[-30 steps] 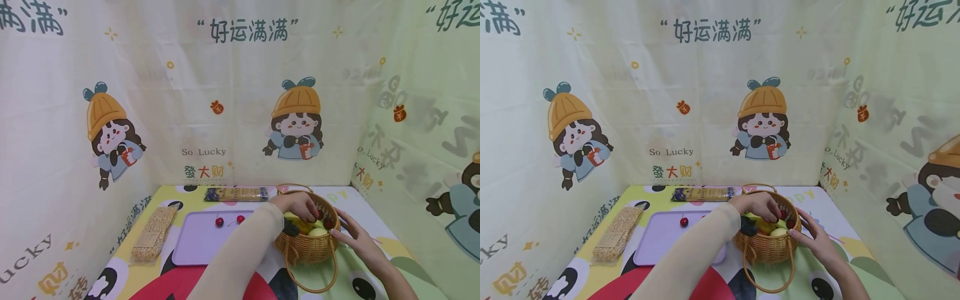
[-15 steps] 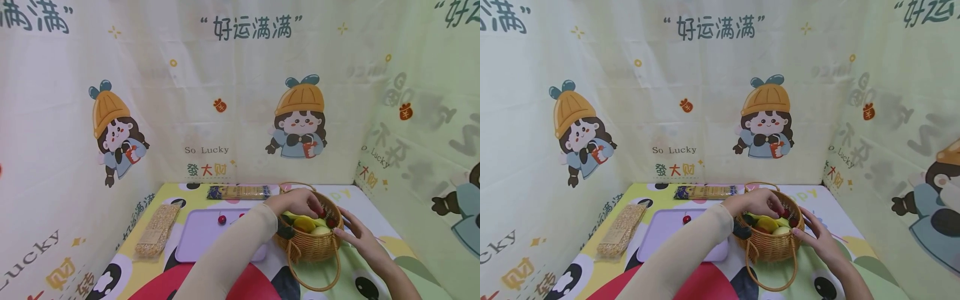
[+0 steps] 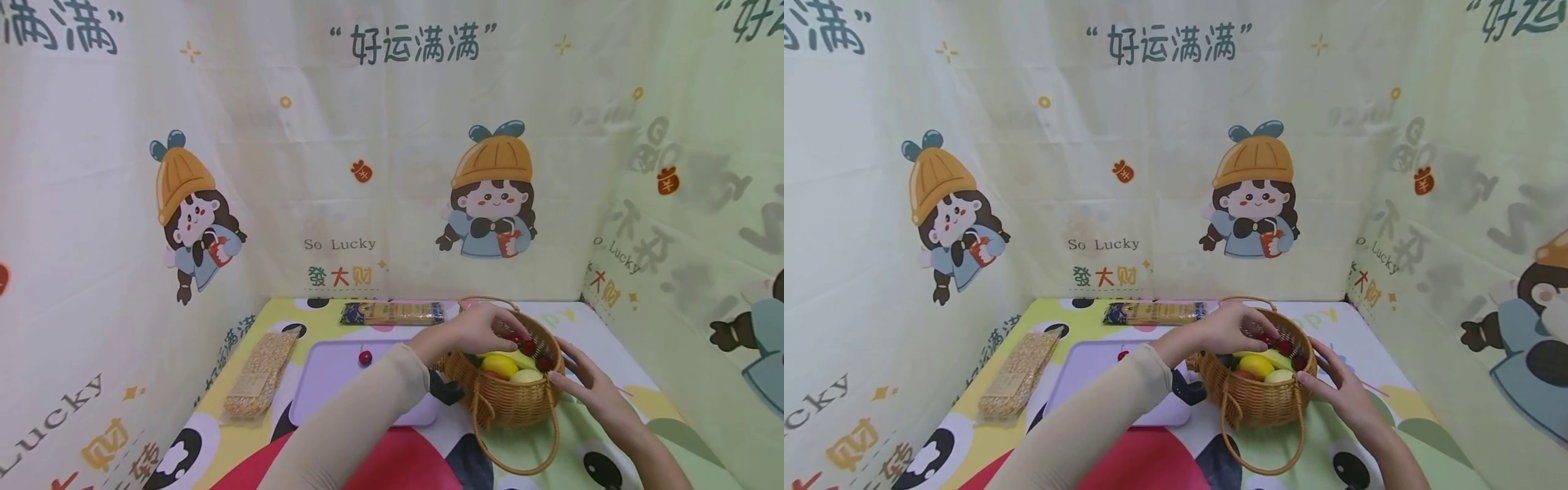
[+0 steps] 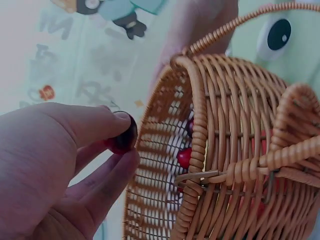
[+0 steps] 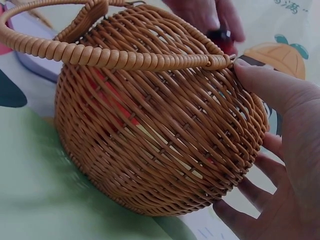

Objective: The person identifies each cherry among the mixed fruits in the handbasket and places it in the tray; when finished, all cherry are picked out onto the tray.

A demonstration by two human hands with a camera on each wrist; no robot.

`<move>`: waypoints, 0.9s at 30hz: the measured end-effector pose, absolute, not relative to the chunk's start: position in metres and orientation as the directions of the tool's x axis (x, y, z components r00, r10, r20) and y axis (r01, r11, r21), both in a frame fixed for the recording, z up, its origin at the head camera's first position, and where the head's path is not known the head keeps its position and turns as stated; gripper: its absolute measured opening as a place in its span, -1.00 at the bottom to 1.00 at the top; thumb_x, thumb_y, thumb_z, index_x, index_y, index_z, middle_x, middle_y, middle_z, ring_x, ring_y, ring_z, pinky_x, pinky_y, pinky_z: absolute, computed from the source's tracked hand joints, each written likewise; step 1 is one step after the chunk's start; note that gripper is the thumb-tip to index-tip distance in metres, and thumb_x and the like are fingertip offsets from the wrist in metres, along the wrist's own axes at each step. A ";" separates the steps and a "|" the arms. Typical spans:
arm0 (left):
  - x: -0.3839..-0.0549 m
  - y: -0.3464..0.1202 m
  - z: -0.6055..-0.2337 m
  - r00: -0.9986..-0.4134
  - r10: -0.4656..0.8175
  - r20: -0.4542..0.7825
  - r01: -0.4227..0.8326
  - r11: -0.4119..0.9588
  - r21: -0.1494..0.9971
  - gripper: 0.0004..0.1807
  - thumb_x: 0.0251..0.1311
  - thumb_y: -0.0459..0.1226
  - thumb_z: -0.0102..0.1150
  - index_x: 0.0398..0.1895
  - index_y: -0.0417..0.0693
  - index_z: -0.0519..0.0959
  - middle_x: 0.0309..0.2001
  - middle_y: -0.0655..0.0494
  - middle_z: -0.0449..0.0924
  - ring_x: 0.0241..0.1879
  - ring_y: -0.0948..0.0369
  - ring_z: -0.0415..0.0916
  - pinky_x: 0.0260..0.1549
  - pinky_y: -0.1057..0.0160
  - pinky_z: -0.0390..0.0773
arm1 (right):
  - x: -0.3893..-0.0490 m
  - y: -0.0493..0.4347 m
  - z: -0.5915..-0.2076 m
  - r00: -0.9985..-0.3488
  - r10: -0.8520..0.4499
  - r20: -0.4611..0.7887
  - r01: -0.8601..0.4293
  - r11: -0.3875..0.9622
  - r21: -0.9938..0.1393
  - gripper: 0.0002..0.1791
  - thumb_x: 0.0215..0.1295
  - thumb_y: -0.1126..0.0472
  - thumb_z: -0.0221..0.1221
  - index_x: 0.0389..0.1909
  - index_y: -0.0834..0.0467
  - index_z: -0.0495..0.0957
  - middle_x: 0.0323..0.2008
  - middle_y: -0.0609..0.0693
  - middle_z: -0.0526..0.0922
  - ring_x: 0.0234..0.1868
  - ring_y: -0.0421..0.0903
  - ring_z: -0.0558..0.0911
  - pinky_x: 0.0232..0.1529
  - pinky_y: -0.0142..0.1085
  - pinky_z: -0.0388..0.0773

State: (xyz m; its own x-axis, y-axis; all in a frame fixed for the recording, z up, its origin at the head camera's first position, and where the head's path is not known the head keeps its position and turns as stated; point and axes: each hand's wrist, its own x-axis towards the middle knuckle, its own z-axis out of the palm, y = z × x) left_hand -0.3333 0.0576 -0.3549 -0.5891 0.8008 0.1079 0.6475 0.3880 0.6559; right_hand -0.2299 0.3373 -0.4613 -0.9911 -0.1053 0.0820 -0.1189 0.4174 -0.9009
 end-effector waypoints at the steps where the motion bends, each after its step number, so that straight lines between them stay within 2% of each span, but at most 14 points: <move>1: -0.332 0.056 -0.353 -0.591 0.798 0.121 0.648 0.380 0.660 -0.72 0.50 -0.18 0.44 0.20 0.16 0.82 0.16 0.37 0.79 0.11 0.46 0.73 0.10 0.53 0.65 | -0.230 0.338 -0.461 -0.991 -0.106 0.083 -0.120 0.417 -0.901 -0.16 0.77 0.03 0.09 0.86 -0.11 -0.11 0.82 0.25 -0.06 0.75 0.50 0.02 0.47 0.57 0.30; 7: -0.324 0.039 -0.344 -0.576 0.798 0.177 0.640 0.306 0.704 -0.71 0.51 -0.19 0.42 0.23 0.12 0.81 0.23 0.35 0.77 0.18 0.45 0.71 0.14 0.49 0.66 | -0.229 0.340 -0.460 -0.991 -0.111 0.081 -0.120 0.416 -0.901 -0.16 0.78 0.03 0.08 0.86 -0.11 -0.12 0.82 0.26 -0.08 0.74 0.50 0.01 0.47 0.54 0.33; 9: -0.322 0.031 -0.341 -0.572 0.799 0.185 0.638 0.291 0.713 -0.69 0.52 -0.21 0.41 0.26 0.10 0.79 0.26 0.31 0.75 0.21 0.42 0.69 0.17 0.47 0.67 | -0.230 0.341 -0.460 -0.991 -0.107 0.083 -0.121 0.418 -0.900 -0.16 0.78 0.04 0.08 0.86 -0.11 -0.11 0.82 0.27 -0.07 0.74 0.50 0.02 0.46 0.47 0.38; 11: -0.322 0.022 -0.340 -0.582 0.790 0.194 0.635 0.292 0.716 -0.67 0.52 -0.21 0.41 0.28 0.10 0.78 0.29 0.28 0.74 0.21 0.40 0.69 0.17 0.45 0.67 | -0.230 0.341 -0.461 -0.991 -0.104 0.085 -0.121 0.423 -0.898 -0.17 0.78 0.04 0.09 0.86 -0.11 -0.10 0.82 0.26 -0.06 0.74 0.48 0.04 0.44 0.28 0.49; 13: -0.323 0.010 -0.341 -0.609 0.768 0.198 0.620 0.305 0.723 -0.65 0.52 -0.22 0.41 0.30 0.11 0.77 0.31 0.27 0.72 0.21 0.36 0.70 0.14 0.42 0.70 | -0.230 0.342 -0.462 -0.991 -0.103 0.085 -0.121 0.422 -0.899 -0.17 0.78 0.05 0.09 0.86 -0.12 -0.09 0.82 0.25 -0.05 0.74 0.45 0.04 0.37 -0.01 0.59; 15: -0.325 -0.004 -0.342 -0.644 0.739 0.198 0.590 0.315 0.744 -0.64 0.51 -0.22 0.41 0.31 0.13 0.77 0.35 0.28 0.71 0.24 0.30 0.70 0.14 0.35 0.73 | -0.230 0.342 -0.463 -0.991 -0.100 0.084 -0.119 0.418 -0.901 -0.17 0.77 0.05 0.10 0.86 -0.14 -0.08 0.82 0.23 -0.04 0.74 0.42 0.05 0.24 -0.31 0.58; 17: -0.327 -0.020 -0.344 -0.684 0.702 0.200 0.552 0.317 0.771 -0.65 0.50 -0.22 0.41 0.29 0.16 0.78 0.34 0.26 0.73 0.26 0.23 0.71 0.15 0.26 0.76 | -0.231 0.341 -0.464 -0.992 -0.098 0.079 -0.112 0.411 -0.905 -0.17 0.77 0.05 0.10 0.85 -0.15 -0.07 0.82 0.23 -0.04 0.74 0.41 0.05 0.13 -0.50 0.52; 19: -0.328 -0.038 -0.348 -0.727 0.657 0.200 0.508 0.317 0.801 -0.67 0.50 -0.21 0.41 0.25 0.20 0.79 0.29 0.23 0.77 0.29 0.18 0.71 0.16 0.16 0.78 | -0.231 0.340 -0.464 -0.992 -0.099 0.075 -0.109 0.408 -0.907 -0.17 0.77 0.04 0.10 0.86 -0.14 -0.08 0.82 0.23 -0.04 0.75 0.41 0.04 0.14 -0.49 0.52; 23: -0.331 -0.073 -0.362 -0.807 0.554 0.206 0.441 0.332 0.833 -0.72 0.48 -0.17 0.42 0.18 0.29 0.81 0.17 0.22 0.83 0.26 0.14 0.75 0.17 0.08 0.79 | -0.231 0.339 -0.463 -0.991 -0.105 0.079 -0.116 0.410 -0.905 -0.17 0.78 0.04 0.09 0.86 -0.13 -0.09 0.82 0.25 -0.05 0.75 0.41 0.05 0.37 -0.02 0.57; 25: -0.334 -0.088 -0.371 -0.825 0.522 0.218 0.427 0.321 0.845 -0.72 0.47 -0.20 0.43 0.18 0.24 0.81 0.17 0.17 0.84 0.24 0.11 0.77 0.18 0.07 0.79 | -0.231 0.339 -0.463 -0.991 -0.105 0.086 -0.123 0.421 -0.899 -0.17 0.78 0.04 0.09 0.86 -0.13 -0.08 0.82 0.26 -0.03 0.76 0.23 0.12 0.38 0.05 0.55; 27: -0.336 -0.102 -0.381 -0.842 0.492 0.223 0.415 0.326 0.850 -0.72 0.47 -0.21 0.43 0.18 0.21 0.81 0.16 0.14 0.84 0.23 0.09 0.79 0.19 0.06 0.79 | -0.231 0.339 -0.463 -0.990 -0.104 0.094 -0.129 0.420 -0.898 -0.18 0.78 0.05 0.09 0.86 -0.13 -0.07 0.81 0.27 -0.01 0.73 -0.06 0.19 0.34 -0.12 0.58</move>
